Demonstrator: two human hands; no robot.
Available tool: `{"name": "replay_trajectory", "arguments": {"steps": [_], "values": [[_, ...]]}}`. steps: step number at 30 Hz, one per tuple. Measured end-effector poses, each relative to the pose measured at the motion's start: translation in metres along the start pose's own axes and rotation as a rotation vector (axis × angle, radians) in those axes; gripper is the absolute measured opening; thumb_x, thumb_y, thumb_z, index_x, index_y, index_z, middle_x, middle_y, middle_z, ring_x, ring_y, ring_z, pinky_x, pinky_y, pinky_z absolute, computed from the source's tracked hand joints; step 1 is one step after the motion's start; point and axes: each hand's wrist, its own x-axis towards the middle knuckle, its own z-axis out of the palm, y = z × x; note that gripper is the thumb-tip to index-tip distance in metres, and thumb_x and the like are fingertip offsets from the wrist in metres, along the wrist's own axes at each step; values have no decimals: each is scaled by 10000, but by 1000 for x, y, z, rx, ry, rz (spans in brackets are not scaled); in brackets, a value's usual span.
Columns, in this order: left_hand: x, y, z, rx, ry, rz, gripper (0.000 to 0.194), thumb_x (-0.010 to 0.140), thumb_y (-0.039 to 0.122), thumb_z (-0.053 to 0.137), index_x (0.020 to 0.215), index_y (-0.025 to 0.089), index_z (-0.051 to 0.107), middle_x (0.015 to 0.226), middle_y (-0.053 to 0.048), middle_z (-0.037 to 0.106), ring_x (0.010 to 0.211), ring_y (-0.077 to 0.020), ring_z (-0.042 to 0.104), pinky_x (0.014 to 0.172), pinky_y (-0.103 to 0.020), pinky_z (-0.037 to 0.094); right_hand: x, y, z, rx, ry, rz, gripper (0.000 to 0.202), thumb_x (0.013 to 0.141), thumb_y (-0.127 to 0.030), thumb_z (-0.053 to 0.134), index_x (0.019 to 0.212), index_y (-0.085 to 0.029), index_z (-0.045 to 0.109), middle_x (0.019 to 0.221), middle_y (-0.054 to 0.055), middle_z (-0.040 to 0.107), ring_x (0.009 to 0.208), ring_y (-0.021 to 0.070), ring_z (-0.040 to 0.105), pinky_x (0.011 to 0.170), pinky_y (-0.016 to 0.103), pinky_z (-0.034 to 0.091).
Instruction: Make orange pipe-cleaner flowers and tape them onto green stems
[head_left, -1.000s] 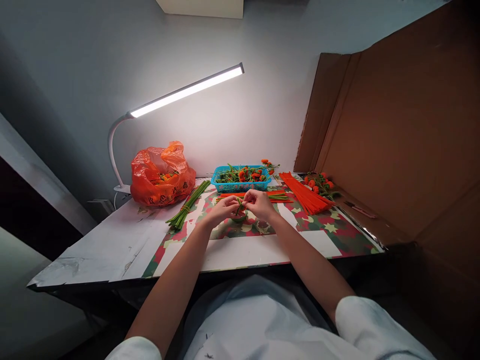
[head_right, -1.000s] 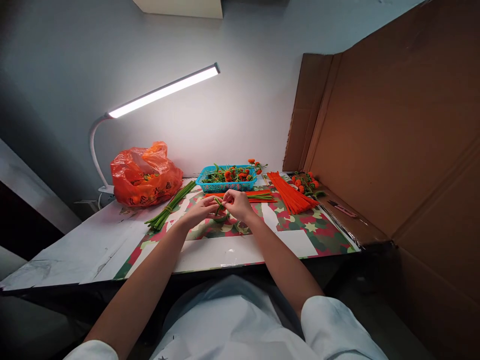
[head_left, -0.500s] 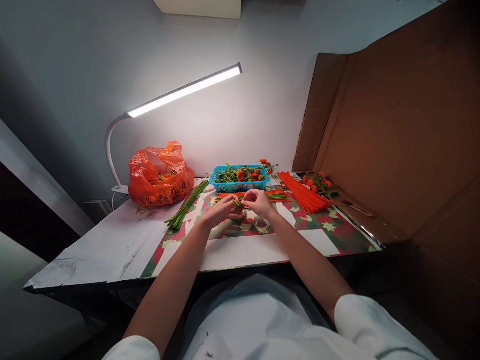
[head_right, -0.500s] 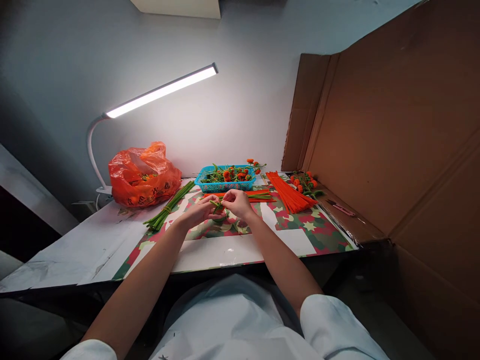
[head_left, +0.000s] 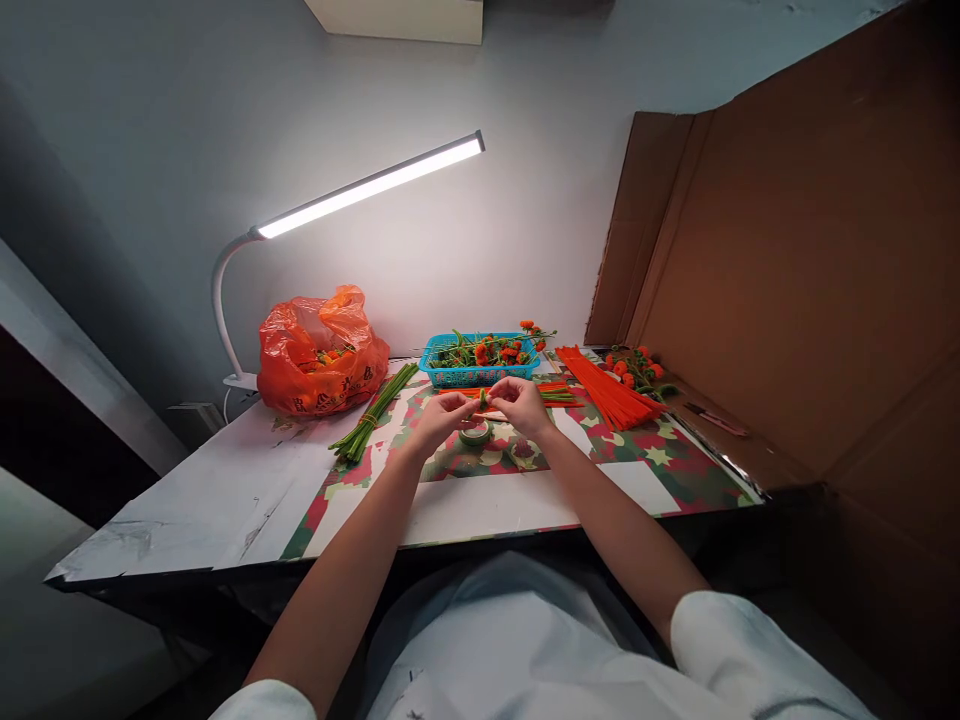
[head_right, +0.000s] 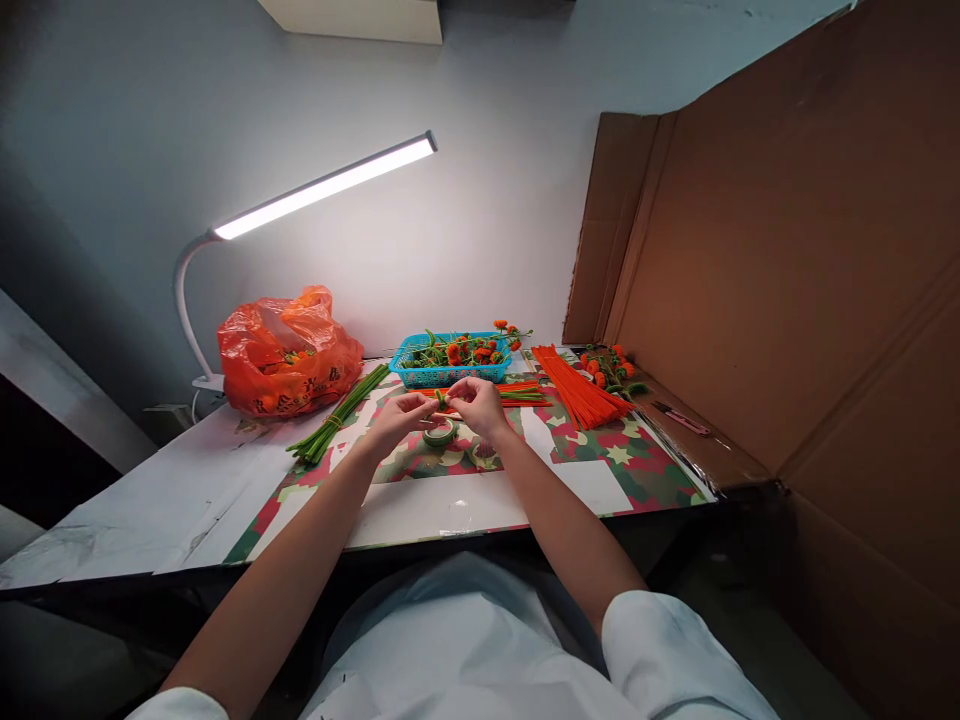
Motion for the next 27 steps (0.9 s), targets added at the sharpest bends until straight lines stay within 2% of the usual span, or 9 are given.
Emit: {"name": "replay_trajectory", "arguments": {"steps": [6,9,12,14,17,20,24,27], "values": [[4,-7,-3,43,-66,-17,431,618,543,754,737,130,718,715,-80,699,752,-220,679,729,-337,552,-1,1,1,-64,22,-24,159,620,-317,680,653,-179,608,671,16,640,573,122,539,558,256,449],[6,-9,-4,-24,-70,7,419,618,510,769,800,134,738,817,-95,728,820,-222,679,813,-356,540,-1,1,2,-30,33,-11,163,605,-313,691,637,-182,601,651,10,631,579,125,546,564,257,457],[7,-9,-4,-117,-67,-4,399,588,471,797,769,123,727,802,-101,730,822,-226,687,854,-379,527,-1,1,5,67,39,37,187,567,-309,717,626,-183,592,650,16,639,615,142,582,597,270,485],[8,-9,-3,-152,-57,-20,397,559,461,810,720,112,710,761,-106,725,795,-233,691,853,-394,527,-2,2,7,123,48,86,210,549,-313,733,639,-182,595,657,22,651,635,154,603,613,281,501],[8,-8,1,-163,24,14,384,534,445,813,685,111,698,724,-93,719,746,-216,687,851,-392,530,-4,3,10,145,36,120,212,574,-323,727,693,-179,626,684,32,671,664,174,629,633,303,516],[8,-10,4,-141,107,56,351,554,431,791,682,118,696,709,-76,714,720,-198,677,832,-373,536,-8,1,11,9,33,24,135,670,-297,664,741,-182,665,747,45,695,706,182,641,664,312,515],[8,-12,5,-93,152,84,315,589,434,759,659,138,678,669,-52,697,706,-194,670,793,-357,543,-13,-2,10,-354,35,-260,84,738,-198,621,771,-203,698,829,53,704,804,201,616,757,340,490],[8,-12,4,-87,156,78,328,582,461,757,653,153,671,643,-43,690,706,-202,670,761,-348,546,-14,0,8,-566,-6,-429,145,774,-130,600,824,-211,710,858,69,696,852,224,578,807,369,455]]}}
